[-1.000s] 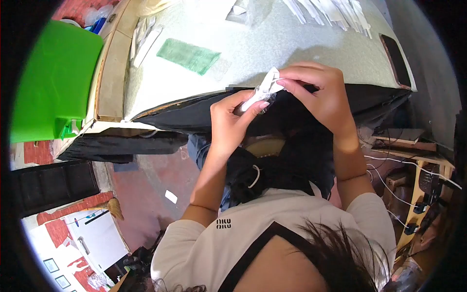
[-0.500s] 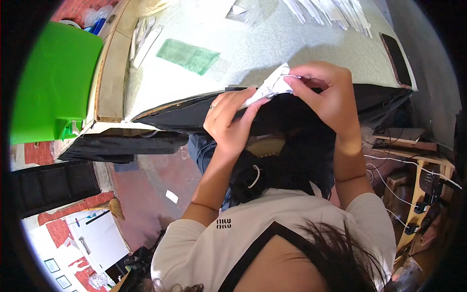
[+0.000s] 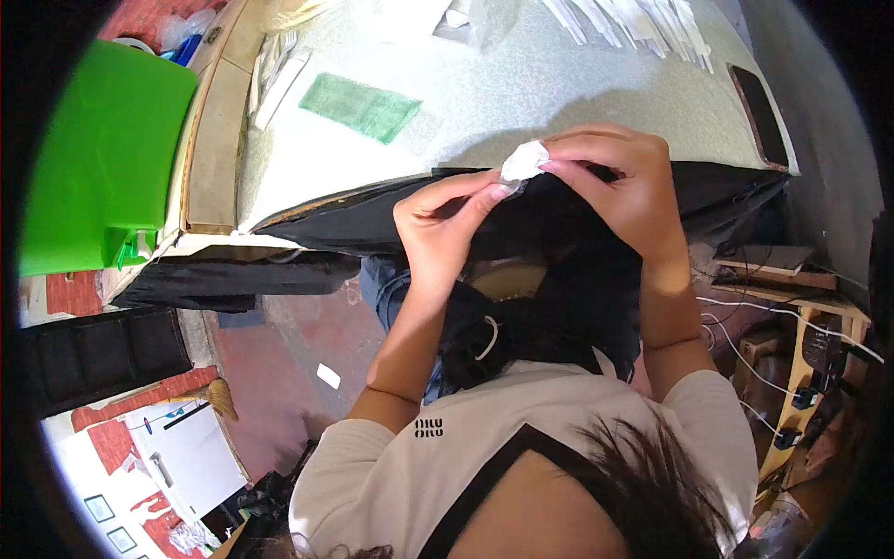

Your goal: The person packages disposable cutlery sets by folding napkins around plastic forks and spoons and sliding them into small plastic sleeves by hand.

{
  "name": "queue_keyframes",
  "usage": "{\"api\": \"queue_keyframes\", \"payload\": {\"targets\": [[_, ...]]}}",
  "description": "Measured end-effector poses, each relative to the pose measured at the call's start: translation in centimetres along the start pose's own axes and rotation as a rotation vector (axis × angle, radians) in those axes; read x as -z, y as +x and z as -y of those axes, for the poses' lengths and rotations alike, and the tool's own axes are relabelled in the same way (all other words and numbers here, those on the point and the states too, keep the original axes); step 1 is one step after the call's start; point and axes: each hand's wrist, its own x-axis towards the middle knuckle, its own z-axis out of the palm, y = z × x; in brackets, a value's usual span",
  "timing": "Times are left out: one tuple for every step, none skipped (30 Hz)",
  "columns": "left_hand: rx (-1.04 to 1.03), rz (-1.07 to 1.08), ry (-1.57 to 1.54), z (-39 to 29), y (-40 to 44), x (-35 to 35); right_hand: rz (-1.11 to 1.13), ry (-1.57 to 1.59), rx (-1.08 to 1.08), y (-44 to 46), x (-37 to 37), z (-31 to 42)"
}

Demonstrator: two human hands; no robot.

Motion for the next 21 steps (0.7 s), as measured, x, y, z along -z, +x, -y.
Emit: {"api": "queue_keyframes", "payload": {"targets": [[0.047, 0.01, -0.057, 0.0, 0.1, 0.1, -0.005, 0.009, 0.0, 0.0, 0.1, 0.0], [0.094, 0.02, -0.114, 0.1, 0.2, 0.3, -0.01, 0.019, 0.0, 0.0, 0.2, 0.0], [0.143, 0.03, -0.171, 0.2, 0.3, 0.5, -0.004, 0.017, 0.019, 0.0, 0.3, -0.1], [0.195, 0.044, -0.232, 0.3, 0.4, 0.7, 0.002, 0.015, 0.038, 0.0, 0.3, -0.1], [0.247, 0.059, -0.294, 0.4, 0.6, 1.0, 0.007, 0.012, 0.057, 0.1, 0.4, -0.2], [0.299, 0.075, -0.355, 0.6, 0.7, 1.1, 0.003, 0.009, 0.067, 0.1, 0.3, -0.2], [0.278, 0.084, -0.394, 0.8, 0.7, 1.1, -0.001, 0.006, 0.076, 0.1, 0.2, -0.3], [0.235, 0.074, -0.337, 0.8, 0.7, 1.0, -0.005, 0.002, 0.087, 0.1, 0.1, -0.3], [0.191, 0.063, -0.28, 0.8, 0.6, 0.9, -0.006, 0.013, 0.046, 0.1, 0.1, -0.1], [0.148, 0.052, -0.224, 0.8, 0.5, 0.8, -0.007, 0.024, 0.006, 0.0, 0.1, 0.2], [0.144, 0.045, -0.207, 0.7, 0.4, 0.6, -0.007, 0.036, -0.034, 0.0, 0.0, 0.4], [0.14, 0.039, -0.191, 0.3, 0.3, 0.3, -0.017, 0.034, -0.046, 0.0, 0.0, 0.5], [0.136, 0.032, -0.174, 0.0, 0.2, 0.1, -0.026, 0.032, -0.058, 0.0, -0.1, 0.5], [0.139, 0.059, -0.173, -0.2, 0.2, -0.1, -0.035, 0.031, -0.069, 0.0, -0.1, 0.6], [0.142, 0.086, -0.173, -0.4, 0.2, -0.2, -0.028, 0.04, -0.075, 0.0, -0.1, 0.6], [0.146, 0.114, -0.172, -0.5, 0.2, -0.3, -0.022, 0.05, -0.08, 0.1, 0.0, 0.7], [0.164, 0.139, -0.107, -0.4, 0.1, -0.1, -0.016, 0.059, -0.085, 0.2, 0.0, 0.8], [0.181, 0.164, -0.042, -0.3, 0.0, 0.1, 0.001, 0.048, -0.084, 0.2, 0.0, 0.8], [0.198, 0.188, 0.024, -0.3, 0.0, 0.3, 0.019, 0.037, -0.082, 0.2, 0.0, 0.9], [0.2, 0.188, 0.037, -0.3, 0.0, 0.3, 0.037, 0.026, -0.079, 0.3, 0.0, 1.0], [0.202, 0.188, 0.05, -0.3, 0.0, 0.2, 0.036, 0.053, -0.078, 0.3, -0.3, 0.9]]}}
